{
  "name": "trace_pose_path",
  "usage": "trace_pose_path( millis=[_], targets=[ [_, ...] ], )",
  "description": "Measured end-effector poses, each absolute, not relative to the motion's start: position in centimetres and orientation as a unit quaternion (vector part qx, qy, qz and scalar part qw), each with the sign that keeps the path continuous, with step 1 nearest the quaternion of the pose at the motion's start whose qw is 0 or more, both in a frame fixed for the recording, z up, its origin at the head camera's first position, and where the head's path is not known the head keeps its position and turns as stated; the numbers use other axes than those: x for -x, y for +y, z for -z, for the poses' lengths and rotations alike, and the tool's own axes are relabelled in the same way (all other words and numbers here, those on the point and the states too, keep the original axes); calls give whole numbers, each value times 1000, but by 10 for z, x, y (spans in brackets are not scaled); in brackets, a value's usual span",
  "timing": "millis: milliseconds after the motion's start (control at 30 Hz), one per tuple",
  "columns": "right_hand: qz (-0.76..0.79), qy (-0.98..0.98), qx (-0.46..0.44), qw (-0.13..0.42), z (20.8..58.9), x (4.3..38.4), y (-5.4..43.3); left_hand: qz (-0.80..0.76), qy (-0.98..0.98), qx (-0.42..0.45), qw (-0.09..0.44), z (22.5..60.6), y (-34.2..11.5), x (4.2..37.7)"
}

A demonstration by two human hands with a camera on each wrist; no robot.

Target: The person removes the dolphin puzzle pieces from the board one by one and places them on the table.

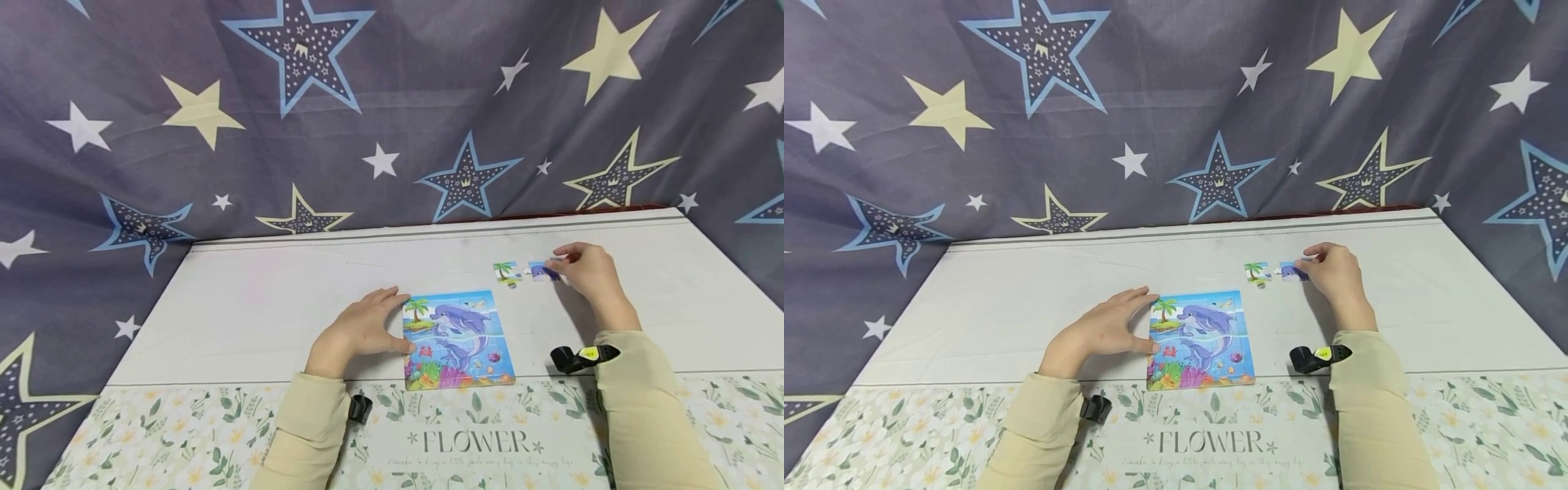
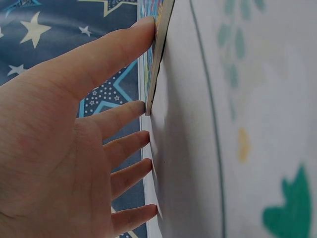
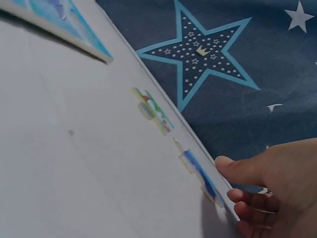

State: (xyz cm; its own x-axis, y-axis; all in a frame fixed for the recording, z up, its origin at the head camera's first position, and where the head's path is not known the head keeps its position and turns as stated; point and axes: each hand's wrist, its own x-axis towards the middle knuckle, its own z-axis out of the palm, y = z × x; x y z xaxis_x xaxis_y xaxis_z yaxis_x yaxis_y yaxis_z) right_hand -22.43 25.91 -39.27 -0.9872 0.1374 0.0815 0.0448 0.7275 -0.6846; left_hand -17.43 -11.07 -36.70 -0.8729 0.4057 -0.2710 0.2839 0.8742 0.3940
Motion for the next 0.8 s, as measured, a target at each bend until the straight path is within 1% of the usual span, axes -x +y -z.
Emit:
trace_pose_path(
  millis=[200, 467, 800],
  targets=[
    [-388, -919, 7, 65, 387, 223, 258, -178, 951, -182, 175, 368, -110, 174],
    [-413, -907, -57, 61, 377, 228, 238, -180, 952, -180, 172, 368, -112, 173],
    [-434, -895, -100, 15, 368, 221, 210, -183, 951, -182, 172, 368, -110, 174]
  ],
)
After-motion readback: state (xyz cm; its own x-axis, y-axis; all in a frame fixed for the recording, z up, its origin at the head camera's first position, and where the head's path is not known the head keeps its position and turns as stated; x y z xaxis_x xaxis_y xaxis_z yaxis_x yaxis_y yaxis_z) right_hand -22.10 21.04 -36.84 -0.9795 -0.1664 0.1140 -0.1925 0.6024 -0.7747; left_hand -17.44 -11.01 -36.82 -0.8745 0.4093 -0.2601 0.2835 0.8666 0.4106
